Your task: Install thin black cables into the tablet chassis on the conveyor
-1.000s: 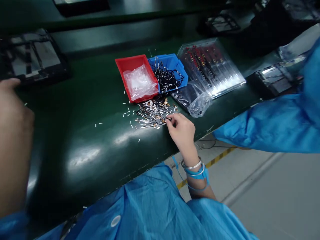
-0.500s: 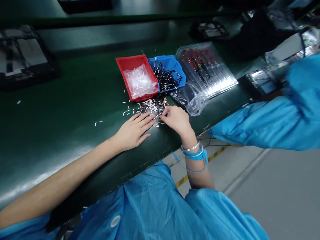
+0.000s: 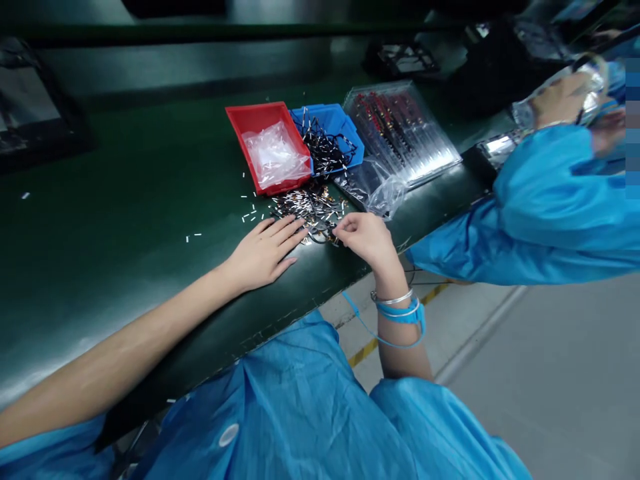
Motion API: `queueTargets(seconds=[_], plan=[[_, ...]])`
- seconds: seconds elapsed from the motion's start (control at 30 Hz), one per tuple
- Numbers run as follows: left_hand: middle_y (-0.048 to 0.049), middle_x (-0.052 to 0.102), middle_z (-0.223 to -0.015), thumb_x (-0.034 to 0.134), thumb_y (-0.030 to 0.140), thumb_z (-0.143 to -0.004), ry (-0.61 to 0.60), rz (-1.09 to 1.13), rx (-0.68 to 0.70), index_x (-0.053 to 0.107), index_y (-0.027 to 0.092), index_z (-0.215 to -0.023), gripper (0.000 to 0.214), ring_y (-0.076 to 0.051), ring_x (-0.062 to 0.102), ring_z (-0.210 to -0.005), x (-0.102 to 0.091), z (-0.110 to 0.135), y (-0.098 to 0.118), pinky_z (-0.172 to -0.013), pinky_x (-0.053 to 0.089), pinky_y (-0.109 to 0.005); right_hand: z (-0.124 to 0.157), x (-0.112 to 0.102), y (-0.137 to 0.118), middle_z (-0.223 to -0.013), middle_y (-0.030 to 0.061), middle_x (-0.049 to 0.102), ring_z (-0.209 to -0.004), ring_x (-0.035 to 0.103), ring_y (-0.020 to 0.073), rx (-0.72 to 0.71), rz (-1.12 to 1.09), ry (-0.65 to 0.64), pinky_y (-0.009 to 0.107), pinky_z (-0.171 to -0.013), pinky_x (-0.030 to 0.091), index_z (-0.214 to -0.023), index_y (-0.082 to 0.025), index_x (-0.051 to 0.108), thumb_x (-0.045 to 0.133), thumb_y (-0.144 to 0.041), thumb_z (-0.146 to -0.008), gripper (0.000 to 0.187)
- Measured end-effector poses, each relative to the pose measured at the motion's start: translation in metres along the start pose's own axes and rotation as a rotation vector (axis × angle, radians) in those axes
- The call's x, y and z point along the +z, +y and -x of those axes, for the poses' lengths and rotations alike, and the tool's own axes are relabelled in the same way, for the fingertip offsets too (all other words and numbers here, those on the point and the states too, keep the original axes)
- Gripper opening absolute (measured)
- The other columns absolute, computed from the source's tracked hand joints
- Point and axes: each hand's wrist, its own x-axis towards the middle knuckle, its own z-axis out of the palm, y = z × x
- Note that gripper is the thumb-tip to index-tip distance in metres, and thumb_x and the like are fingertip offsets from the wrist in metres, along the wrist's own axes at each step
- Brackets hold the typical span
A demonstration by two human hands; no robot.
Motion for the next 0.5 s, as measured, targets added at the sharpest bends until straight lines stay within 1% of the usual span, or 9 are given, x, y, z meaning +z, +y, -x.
queueTargets(seconds=[0.07, 0.13, 0.2, 0.27, 0.33, 0.4, 0.47, 0.5], plan=[[-0.0109, 0.033, -0.154, 0.046, 0.029, -0.095, -0.016, -0.008, 0.072, 0.039, 0.013, -0.145, 0.053, -0.028, 0.028, -0.143, -0.001, 0.0, 0.001, -0.113, 0.028, -0.045, -0.002, 0.004, 0.004, -0.05, -0.0019, 0.06, -0.05, 0.055, 0.0114, 0.009, -0.065, -0.024, 0.025, -0.057, 0.039, -0.064, -0.017, 0.063, 0.06, -0.023, -0.069, 0.008], [-0.0075, 0.033, -0.154, 0.043, 0.031, -0.097, -0.063, -0.008, 0.135, 0.041, 0.016, -0.144, 0.049, -0.024, 0.026, -0.144, -0.002, 0.0, 0.0, -0.114, 0.027, -0.043, 0.0, 0.005, 0.008, -0.05, -0.0021, 0.06, -0.049, 0.055, 0.0112, -0.002, -0.099, -0.019, 0.025, -0.057, 0.04, -0.065, -0.017, 0.063, 0.06, -0.023, -0.068, 0.008], [-0.0068, 0.035, -0.153, 0.04, 0.035, -0.099, -0.092, -0.001, 0.137, 0.043, 0.017, -0.143, 0.048, -0.023, 0.028, -0.144, -0.001, -0.001, 0.0, -0.114, 0.027, -0.042, 0.007, 0.0, 0.011, -0.052, -0.0013, 0.061, -0.051, 0.056, 0.012, -0.009, -0.085, 0.018, 0.025, -0.057, 0.04, -0.064, -0.017, 0.063, 0.06, -0.024, -0.067, 0.008], [-0.0077, 0.035, -0.153, 0.039, 0.038, -0.099, -0.088, 0.008, 0.114, 0.044, 0.017, -0.143, 0.049, -0.024, 0.029, -0.144, 0.0, -0.001, -0.001, -0.114, 0.028, -0.043, 0.02, -0.008, 0.016, -0.053, -0.0005, 0.061, -0.052, 0.056, 0.013, -0.019, -0.054, 0.085, 0.026, -0.055, 0.039, -0.064, -0.018, 0.063, 0.06, -0.025, -0.068, 0.009], [-0.0085, 0.037, -0.152, 0.04, 0.037, -0.099, -0.076, 0.03, 0.116, 0.045, 0.016, -0.142, 0.048, -0.025, 0.03, -0.143, 0.002, -0.002, -0.001, -0.113, 0.029, -0.044, 0.037, -0.014, 0.019, -0.053, -0.0008, 0.06, -0.052, 0.054, 0.0132, -0.074, -0.034, 0.196, 0.026, -0.052, 0.038, -0.064, -0.019, 0.062, 0.061, -0.028, -0.069, 0.011], [-0.0091, 0.039, -0.151, 0.041, 0.034, -0.098, -0.052, 0.066, 0.124, 0.047, 0.016, -0.14, 0.046, -0.025, 0.031, -0.143, 0.003, -0.002, -0.002, -0.112, 0.03, -0.046, 0.055, -0.011, 0.021, -0.056, -0.001, 0.061, -0.051, 0.052, 0.0128, -0.18, -0.014, 0.376, 0.026, -0.051, 0.039, -0.068, -0.02, 0.064, 0.061, -0.031, -0.075, 0.013], [-0.0094, 0.043, -0.148, 0.04, 0.024, -0.096, 0.033, 0.131, 0.114, 0.052, 0.015, -0.135, 0.042, -0.025, 0.034, -0.141, 0.003, 0.0, -0.005, -0.111, 0.033, -0.046, 0.069, 0.004, 0.021, -0.063, 0.0009, 0.065, -0.055, 0.054, 0.0133, -0.322, 0.021, 0.567, 0.027, -0.054, 0.042, -0.075, -0.021, 0.066, 0.058, -0.032, -0.082, 0.016], [-0.0095, 0.047, -0.146, 0.037, 0.018, -0.094, 0.114, 0.176, 0.08, 0.055, 0.015, -0.13, 0.04, -0.023, 0.037, -0.139, 0.002, 0.003, -0.007, -0.11, 0.036, -0.045, 0.073, 0.014, 0.021, -0.068, 0.0026, 0.068, -0.059, 0.056, 0.014, -0.416, 0.054, 0.593, 0.028, -0.059, 0.045, -0.078, -0.021, 0.067, 0.056, -0.031, -0.085, 0.017]])
